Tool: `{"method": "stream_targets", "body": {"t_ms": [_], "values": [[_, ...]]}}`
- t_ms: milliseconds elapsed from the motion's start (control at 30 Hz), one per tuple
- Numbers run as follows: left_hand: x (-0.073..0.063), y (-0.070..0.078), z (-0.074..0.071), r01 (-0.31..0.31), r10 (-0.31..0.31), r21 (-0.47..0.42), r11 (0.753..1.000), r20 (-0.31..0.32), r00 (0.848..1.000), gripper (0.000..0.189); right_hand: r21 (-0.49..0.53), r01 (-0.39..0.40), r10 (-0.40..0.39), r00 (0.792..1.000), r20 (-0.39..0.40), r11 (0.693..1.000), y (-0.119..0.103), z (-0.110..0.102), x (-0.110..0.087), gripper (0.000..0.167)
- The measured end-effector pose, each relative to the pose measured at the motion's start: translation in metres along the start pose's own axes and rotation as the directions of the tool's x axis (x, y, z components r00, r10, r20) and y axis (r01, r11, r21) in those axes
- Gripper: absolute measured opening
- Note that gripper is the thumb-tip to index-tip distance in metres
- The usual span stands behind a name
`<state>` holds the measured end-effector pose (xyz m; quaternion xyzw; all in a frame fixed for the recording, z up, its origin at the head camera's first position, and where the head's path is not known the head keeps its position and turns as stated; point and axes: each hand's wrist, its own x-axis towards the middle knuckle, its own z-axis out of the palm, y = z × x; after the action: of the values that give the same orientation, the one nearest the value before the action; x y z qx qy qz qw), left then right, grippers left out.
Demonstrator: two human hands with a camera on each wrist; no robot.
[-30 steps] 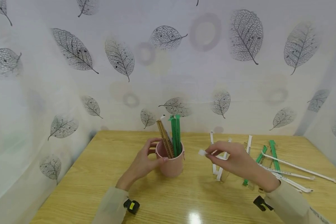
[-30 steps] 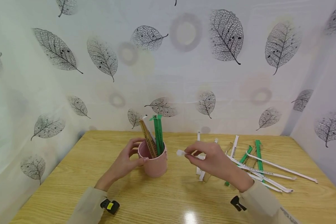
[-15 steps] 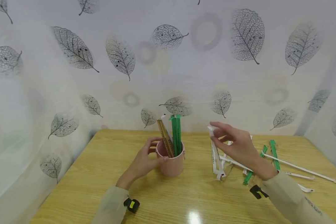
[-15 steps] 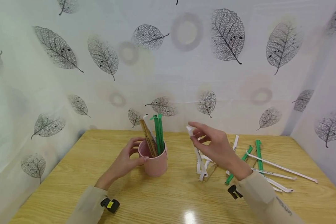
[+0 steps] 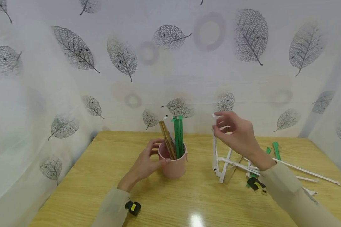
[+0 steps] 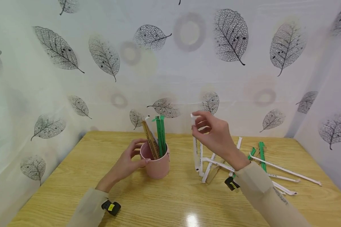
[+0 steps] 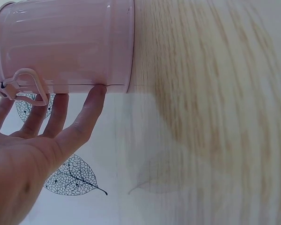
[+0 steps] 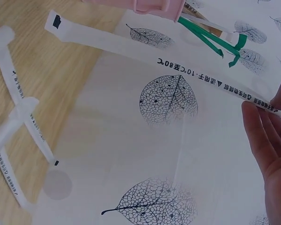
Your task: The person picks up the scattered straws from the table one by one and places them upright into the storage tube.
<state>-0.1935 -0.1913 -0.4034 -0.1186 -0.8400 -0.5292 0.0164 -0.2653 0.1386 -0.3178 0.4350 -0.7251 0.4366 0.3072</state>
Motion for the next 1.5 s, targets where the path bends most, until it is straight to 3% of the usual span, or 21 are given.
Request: {"method": "stream_targets", "body": {"t_ms": [600,800,1033,1500], "values": [[0.001,-0.001,0.0,0.004,-0.004,0.006,1.0,0.0,1.0,0.071,-0.043,0.133,-0.134,0.991,-0.018,0.99,-0.015,0.016,0.064,0.045],[0.001,-0.002,-0.001,0.001,-0.001,0.017,1.0,-0.004,1.0,0.071,0.024,0.141,-0.138,0.986,-0.094,0.99,-0.026,0.02,0.078,0.044],[0.001,-0.002,0.0,0.015,-0.015,0.02,1.0,-0.003,1.0,0.072,0.12,0.156,-0.137,0.978,-0.159,0.98,-0.034,0.035,0.081,0.044],[0.001,-0.004,0.0,-0.008,0.008,0.001,1.0,-0.003,1.0,0.069,0.094,0.208,-0.203,0.977,-0.062,0.974,-0.029,0.063,0.065,0.042]]}}
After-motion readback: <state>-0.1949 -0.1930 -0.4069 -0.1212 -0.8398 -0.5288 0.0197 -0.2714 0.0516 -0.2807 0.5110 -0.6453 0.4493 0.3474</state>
